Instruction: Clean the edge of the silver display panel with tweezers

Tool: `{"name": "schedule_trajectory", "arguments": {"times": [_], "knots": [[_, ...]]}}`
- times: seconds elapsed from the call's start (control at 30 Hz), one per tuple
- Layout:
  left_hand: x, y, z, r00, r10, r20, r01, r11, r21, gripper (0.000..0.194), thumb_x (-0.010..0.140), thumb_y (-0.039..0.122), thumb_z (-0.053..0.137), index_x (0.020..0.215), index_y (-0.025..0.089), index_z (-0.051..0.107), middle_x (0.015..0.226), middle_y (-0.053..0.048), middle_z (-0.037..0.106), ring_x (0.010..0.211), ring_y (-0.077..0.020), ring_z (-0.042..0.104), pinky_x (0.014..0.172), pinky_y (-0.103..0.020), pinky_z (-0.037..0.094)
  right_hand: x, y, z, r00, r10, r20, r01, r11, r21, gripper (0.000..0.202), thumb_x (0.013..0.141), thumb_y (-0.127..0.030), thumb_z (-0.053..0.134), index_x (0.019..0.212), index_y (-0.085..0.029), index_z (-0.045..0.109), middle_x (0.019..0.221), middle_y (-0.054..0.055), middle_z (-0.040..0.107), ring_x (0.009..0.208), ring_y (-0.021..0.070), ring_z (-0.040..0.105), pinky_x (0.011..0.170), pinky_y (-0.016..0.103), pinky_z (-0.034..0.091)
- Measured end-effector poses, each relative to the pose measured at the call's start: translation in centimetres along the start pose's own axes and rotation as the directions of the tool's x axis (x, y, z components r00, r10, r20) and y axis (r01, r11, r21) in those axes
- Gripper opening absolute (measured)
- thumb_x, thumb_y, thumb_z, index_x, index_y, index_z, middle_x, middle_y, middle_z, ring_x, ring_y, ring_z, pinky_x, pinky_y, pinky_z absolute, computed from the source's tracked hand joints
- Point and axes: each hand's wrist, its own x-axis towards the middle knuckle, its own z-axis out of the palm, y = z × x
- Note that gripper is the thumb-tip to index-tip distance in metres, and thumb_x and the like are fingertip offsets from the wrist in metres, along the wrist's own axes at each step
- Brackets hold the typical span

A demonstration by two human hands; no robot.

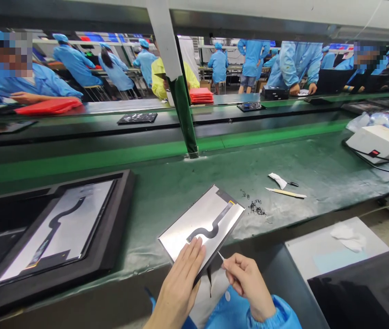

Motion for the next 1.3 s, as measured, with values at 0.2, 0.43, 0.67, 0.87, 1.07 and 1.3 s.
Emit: {"name": "schedule_trajectory", "arguments": {"times": [0.2, 0.43, 0.67, 0.87, 1.07, 1.3], "knots": [[-0.1, 0.1, -0.2, 1.000, -0.005, -0.002, 0.005, 1.000, -0.014, 0.078, 0.081, -0.008, 0.036, 0.155, 0.007, 0.019, 0.146, -0.017, 0.050, 0.141, -0.0269, 0.039, 0.109, -0.044, 0.046, 0.0, 0.3, -0.4, 0.997, -0.071, -0.040, 0.069, 0.996, -0.049, 0.056, 0.064, -0.072, 0.071, 0.068, -0.018, 0.059, 0.049, -0.008, 0.044, 0.036, 0.0032, 0.024, 0.036, 0.019, 0.016], [0.2, 0.1, -0.2, 1.000, -0.001, -0.025, 0.001, 1.000, -0.002, 0.077, 0.082, -0.008, 0.036, 0.155, 0.007, 0.018, 0.143, -0.018, 0.053, 0.141, -0.0267, 0.041, 0.107, -0.044, 0.047, -1.2, 1.9, -0.5, 0.752, -0.652, -0.095, 0.432, 0.598, -0.675, 0.040, 0.093, -0.054, 0.053, 0.074, -0.022, 0.067, 0.064, 0.000, 0.068, 0.054, 0.0144, 0.060, 0.053, 0.022, 0.047], [0.2, 0.1, -0.3, 1.000, 0.002, -0.023, -0.002, 1.000, -0.004, 0.078, 0.082, -0.008, 0.035, 0.156, 0.007, 0.016, 0.144, -0.018, 0.052, 0.141, -0.0268, 0.040, 0.107, -0.043, 0.047, -1.4, 1.7, 0.2, 0.624, -0.781, 0.001, 0.453, 0.361, -0.815, 0.038, 0.101, -0.044, 0.042, 0.080, -0.022, 0.064, 0.066, -0.001, 0.070, 0.049, 0.0129, 0.063, 0.050, 0.021, 0.046], [-0.1, 0.0, 0.0, 1.000, -0.003, -0.002, 0.003, 1.000, -0.010, 0.077, 0.081, -0.008, 0.035, 0.155, 0.007, 0.018, 0.147, -0.017, 0.049, 0.142, -0.0272, 0.037, 0.110, -0.044, 0.045, -1.2, 1.7, 0.2, 0.639, -0.769, -0.001, 0.436, 0.364, -0.823, 0.037, 0.102, -0.043, 0.041, 0.080, -0.022, 0.063, 0.066, -0.001, 0.070, 0.050, 0.0128, 0.064, 0.051, 0.021, 0.045], [-0.1, 0.0, 0.0, 1.000, 0.000, -0.005, 0.000, 1.000, -0.016, 0.078, 0.079, -0.009, 0.035, 0.155, 0.006, 0.020, 0.148, -0.017, 0.047, 0.143, -0.0264, 0.037, 0.111, -0.043, 0.044, -1.3, 1.8, 0.1, 0.768, -0.636, -0.079, 0.375, 0.546, -0.749, 0.040, 0.097, -0.050, 0.044, 0.076, -0.022, 0.063, 0.067, 0.001, 0.068, 0.055, 0.0153, 0.062, 0.055, 0.025, 0.042], [-0.1, 0.0, 0.0, 1.000, -0.003, -0.017, 0.002, 1.000, -0.026, 0.076, 0.079, -0.008, 0.036, 0.153, 0.006, 0.026, 0.147, -0.017, 0.049, 0.142, -0.0260, 0.038, 0.110, -0.043, 0.045, 0.0, 0.2, -0.3, 0.988, -0.139, -0.066, 0.119, 0.962, -0.245, 0.058, 0.067, -0.076, 0.064, 0.060, -0.021, 0.051, 0.048, -0.006, 0.044, 0.038, 0.0063, 0.032, 0.040, 0.023, 0.022]]}}
